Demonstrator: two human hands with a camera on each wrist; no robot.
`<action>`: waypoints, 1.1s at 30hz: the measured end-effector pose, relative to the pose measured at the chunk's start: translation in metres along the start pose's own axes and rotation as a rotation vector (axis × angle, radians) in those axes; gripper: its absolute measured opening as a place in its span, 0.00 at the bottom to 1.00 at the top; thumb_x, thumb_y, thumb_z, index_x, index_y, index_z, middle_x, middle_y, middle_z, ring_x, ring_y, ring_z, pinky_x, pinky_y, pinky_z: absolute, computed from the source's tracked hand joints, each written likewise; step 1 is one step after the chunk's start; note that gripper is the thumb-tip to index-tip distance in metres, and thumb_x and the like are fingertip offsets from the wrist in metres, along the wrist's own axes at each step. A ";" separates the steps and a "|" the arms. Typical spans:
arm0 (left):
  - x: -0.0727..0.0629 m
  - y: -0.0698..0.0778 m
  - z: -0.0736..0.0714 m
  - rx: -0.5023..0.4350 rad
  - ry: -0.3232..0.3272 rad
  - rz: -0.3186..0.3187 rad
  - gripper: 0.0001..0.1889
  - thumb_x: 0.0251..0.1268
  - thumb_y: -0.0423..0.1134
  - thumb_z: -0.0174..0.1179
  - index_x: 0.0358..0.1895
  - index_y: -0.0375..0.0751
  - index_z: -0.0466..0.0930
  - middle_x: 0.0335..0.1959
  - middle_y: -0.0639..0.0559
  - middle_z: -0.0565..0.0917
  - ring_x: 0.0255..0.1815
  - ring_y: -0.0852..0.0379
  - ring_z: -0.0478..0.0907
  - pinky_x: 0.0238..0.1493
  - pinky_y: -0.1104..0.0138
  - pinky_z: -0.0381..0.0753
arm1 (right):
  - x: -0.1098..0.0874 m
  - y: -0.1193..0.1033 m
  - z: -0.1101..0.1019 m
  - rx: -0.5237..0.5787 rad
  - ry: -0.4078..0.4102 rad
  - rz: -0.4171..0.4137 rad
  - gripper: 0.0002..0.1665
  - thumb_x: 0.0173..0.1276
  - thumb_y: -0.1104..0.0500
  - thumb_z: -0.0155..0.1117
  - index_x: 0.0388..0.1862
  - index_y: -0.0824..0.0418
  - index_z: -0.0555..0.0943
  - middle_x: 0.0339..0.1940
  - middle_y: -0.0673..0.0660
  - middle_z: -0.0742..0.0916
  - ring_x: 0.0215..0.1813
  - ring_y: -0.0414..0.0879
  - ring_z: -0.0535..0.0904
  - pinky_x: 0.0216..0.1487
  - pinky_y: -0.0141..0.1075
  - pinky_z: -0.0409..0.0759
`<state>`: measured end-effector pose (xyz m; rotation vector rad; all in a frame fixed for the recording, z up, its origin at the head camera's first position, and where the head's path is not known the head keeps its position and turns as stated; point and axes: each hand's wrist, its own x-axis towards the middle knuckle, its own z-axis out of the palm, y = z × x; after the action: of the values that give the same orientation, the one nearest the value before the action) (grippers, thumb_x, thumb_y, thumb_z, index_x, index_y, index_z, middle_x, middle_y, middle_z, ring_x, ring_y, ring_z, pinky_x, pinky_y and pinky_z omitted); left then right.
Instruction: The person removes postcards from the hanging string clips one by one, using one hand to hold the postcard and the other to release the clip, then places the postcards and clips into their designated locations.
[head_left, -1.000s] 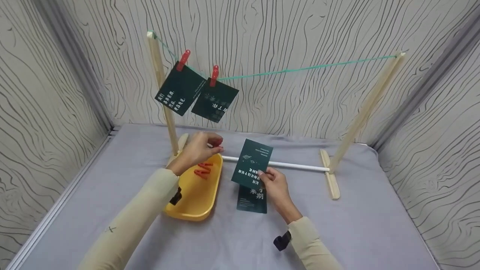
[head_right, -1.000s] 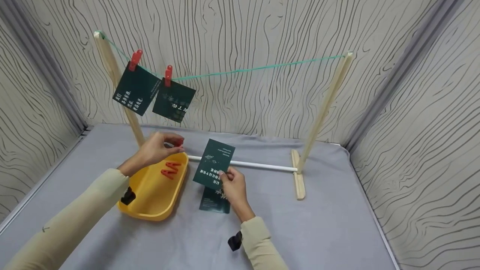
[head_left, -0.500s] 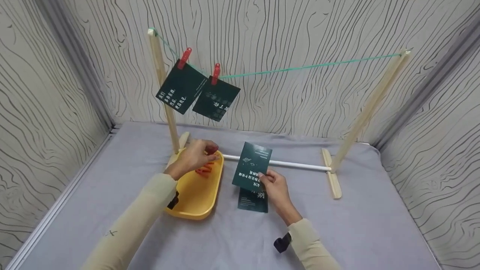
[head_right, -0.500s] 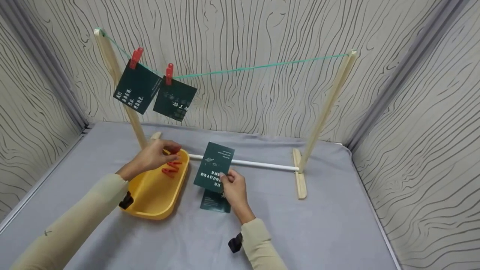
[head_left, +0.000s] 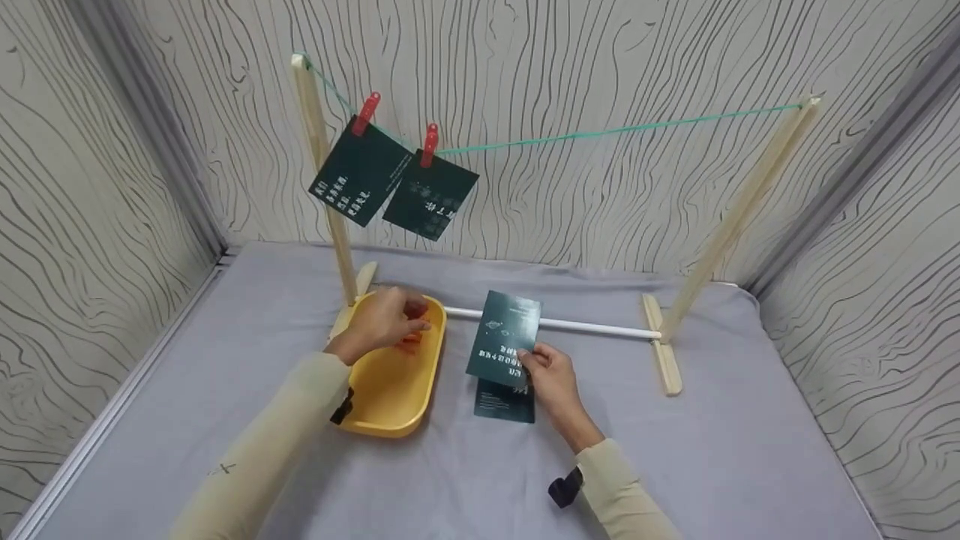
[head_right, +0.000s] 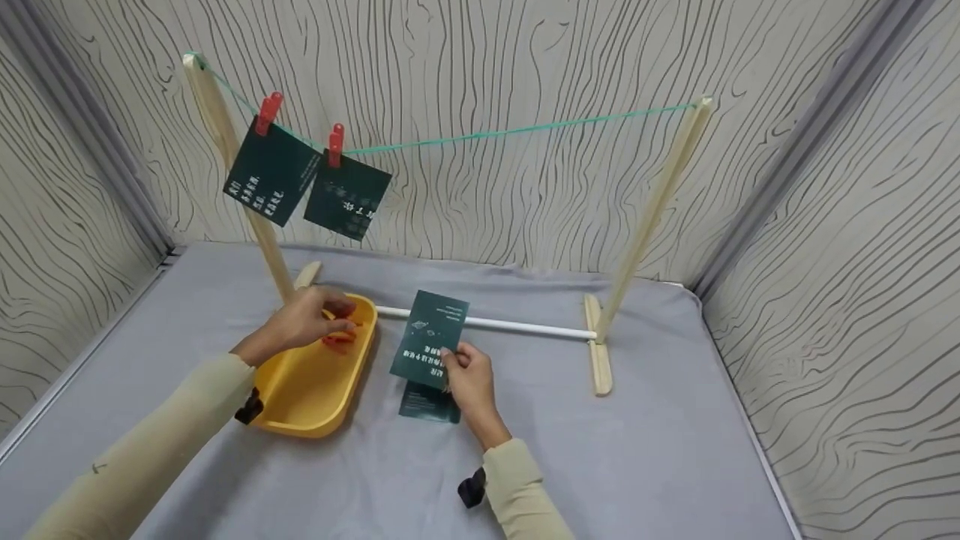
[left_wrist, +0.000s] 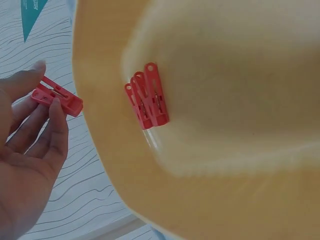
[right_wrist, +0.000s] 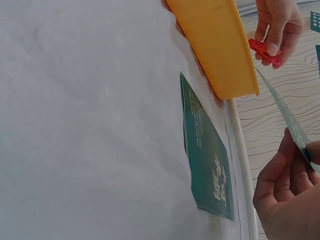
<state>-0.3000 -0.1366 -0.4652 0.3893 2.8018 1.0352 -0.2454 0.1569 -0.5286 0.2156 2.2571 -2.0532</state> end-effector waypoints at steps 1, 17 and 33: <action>0.000 -0.001 0.001 0.008 -0.008 -0.004 0.16 0.68 0.38 0.72 0.55 0.36 0.88 0.46 0.43 0.91 0.41 0.52 0.86 0.47 0.63 0.91 | 0.000 0.001 0.000 0.003 0.001 0.003 0.17 0.79 0.62 0.61 0.57 0.74 0.82 0.41 0.60 0.93 0.35 0.38 0.86 0.35 0.31 0.83; 0.001 -0.014 0.009 0.177 -0.140 0.052 0.06 0.69 0.33 0.70 0.45 0.36 0.90 0.29 0.49 0.85 0.32 0.52 0.78 0.38 0.66 0.81 | 0.001 0.008 -0.004 0.008 0.001 -0.003 0.13 0.77 0.62 0.62 0.49 0.73 0.83 0.34 0.54 0.91 0.33 0.37 0.82 0.35 0.29 0.80; -0.003 -0.018 0.011 0.256 -0.173 0.121 0.04 0.69 0.33 0.70 0.42 0.37 0.90 0.30 0.50 0.83 0.35 0.53 0.76 0.44 0.63 0.82 | 0.000 0.015 -0.004 -0.098 0.008 0.049 0.11 0.78 0.61 0.63 0.46 0.69 0.85 0.33 0.52 0.92 0.32 0.37 0.83 0.34 0.29 0.80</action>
<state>-0.2988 -0.1441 -0.4852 0.6503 2.7853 0.6272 -0.2433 0.1624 -0.5428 0.2700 2.3254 -1.9162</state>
